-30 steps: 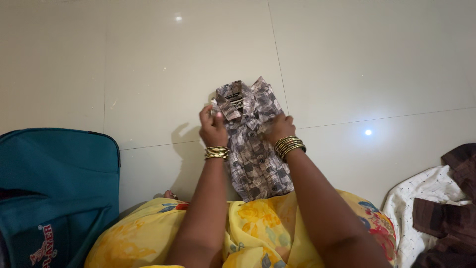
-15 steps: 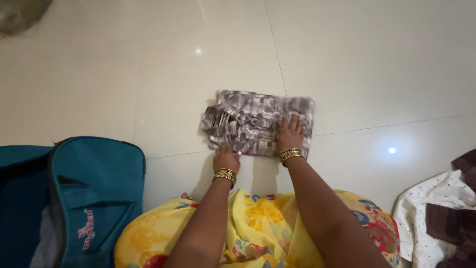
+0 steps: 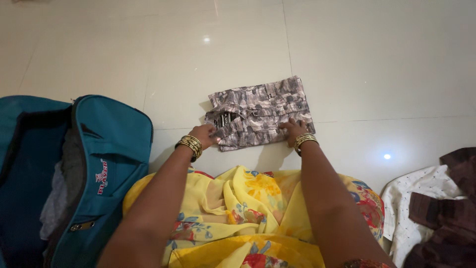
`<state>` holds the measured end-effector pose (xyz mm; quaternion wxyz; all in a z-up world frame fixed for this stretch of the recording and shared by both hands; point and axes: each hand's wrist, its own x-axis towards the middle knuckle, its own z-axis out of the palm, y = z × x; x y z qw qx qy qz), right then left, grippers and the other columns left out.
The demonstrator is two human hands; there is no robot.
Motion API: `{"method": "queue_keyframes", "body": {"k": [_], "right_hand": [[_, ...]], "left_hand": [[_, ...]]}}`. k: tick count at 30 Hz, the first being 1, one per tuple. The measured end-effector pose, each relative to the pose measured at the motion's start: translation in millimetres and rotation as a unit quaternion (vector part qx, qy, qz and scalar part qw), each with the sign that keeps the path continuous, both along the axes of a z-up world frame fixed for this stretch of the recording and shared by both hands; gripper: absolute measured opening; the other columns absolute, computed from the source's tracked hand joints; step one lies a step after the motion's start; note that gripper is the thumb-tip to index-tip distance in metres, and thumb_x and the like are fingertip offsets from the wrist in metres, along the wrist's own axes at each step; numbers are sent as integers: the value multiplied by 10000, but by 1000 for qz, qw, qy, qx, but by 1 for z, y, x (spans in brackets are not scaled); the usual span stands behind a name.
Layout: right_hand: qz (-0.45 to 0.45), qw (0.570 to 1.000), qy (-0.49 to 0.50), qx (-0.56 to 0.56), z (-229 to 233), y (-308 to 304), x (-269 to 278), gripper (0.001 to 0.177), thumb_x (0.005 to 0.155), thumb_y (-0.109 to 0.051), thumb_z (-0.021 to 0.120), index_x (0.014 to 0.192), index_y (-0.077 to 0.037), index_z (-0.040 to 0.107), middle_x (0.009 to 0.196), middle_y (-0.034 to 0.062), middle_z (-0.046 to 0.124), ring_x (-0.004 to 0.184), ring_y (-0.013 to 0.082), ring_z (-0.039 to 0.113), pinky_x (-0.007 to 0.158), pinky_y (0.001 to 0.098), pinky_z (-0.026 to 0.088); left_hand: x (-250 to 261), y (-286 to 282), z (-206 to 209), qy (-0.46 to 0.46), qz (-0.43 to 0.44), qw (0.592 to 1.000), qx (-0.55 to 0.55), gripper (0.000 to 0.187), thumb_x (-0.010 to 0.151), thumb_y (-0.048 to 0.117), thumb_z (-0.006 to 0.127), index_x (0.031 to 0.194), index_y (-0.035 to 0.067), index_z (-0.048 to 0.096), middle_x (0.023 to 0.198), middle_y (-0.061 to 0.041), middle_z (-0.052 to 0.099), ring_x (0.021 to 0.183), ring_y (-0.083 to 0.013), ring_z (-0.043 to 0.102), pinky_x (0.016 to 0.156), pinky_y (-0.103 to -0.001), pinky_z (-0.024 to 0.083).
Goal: The person folds a shirt on the floor and places it into a blue travel bag.
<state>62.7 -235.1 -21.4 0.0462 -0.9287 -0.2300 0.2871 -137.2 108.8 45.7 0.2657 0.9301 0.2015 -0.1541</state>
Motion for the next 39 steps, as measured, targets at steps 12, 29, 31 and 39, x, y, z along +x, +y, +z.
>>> {"method": "queue_keyframes", "body": {"k": [12,29,31,39], "right_hand": [[-38,995,84,49,32,-22,-9,870,695,-12,864,1380,-431,529,1731,-44,102,1593,358,39,1273,526,190],[-75,987,105,93,34,-26,-10,819,728,65,759,1399,-337,520,1641,300,45,1577,410,52,1232,477,302],[-61,990,98,77,31,-26,-9,807,712,77,754,1369,-329,518,1682,155,84,1576,392,29,1246,476,254],[-44,995,75,45,25,-23,-10,791,707,73,753,1342,-328,505,1720,0,157,1580,356,15,1282,469,181]], "left_hand": [[20,-20,14,219,-69,967,113,549,904,515,742,1290,135,654,1383,-85,624,1290,-299,568,1141,-621,354],[86,30,-24,-43,195,975,103,186,1011,362,686,1080,226,793,1252,-46,687,1245,-294,571,1058,-492,485],[90,40,-31,-76,226,964,118,157,985,342,723,1017,202,785,1243,-29,669,1243,-274,558,1048,-472,474],[92,6,13,-361,223,882,202,281,666,270,863,896,155,750,1036,-80,679,1092,-280,567,908,-533,436]]}}
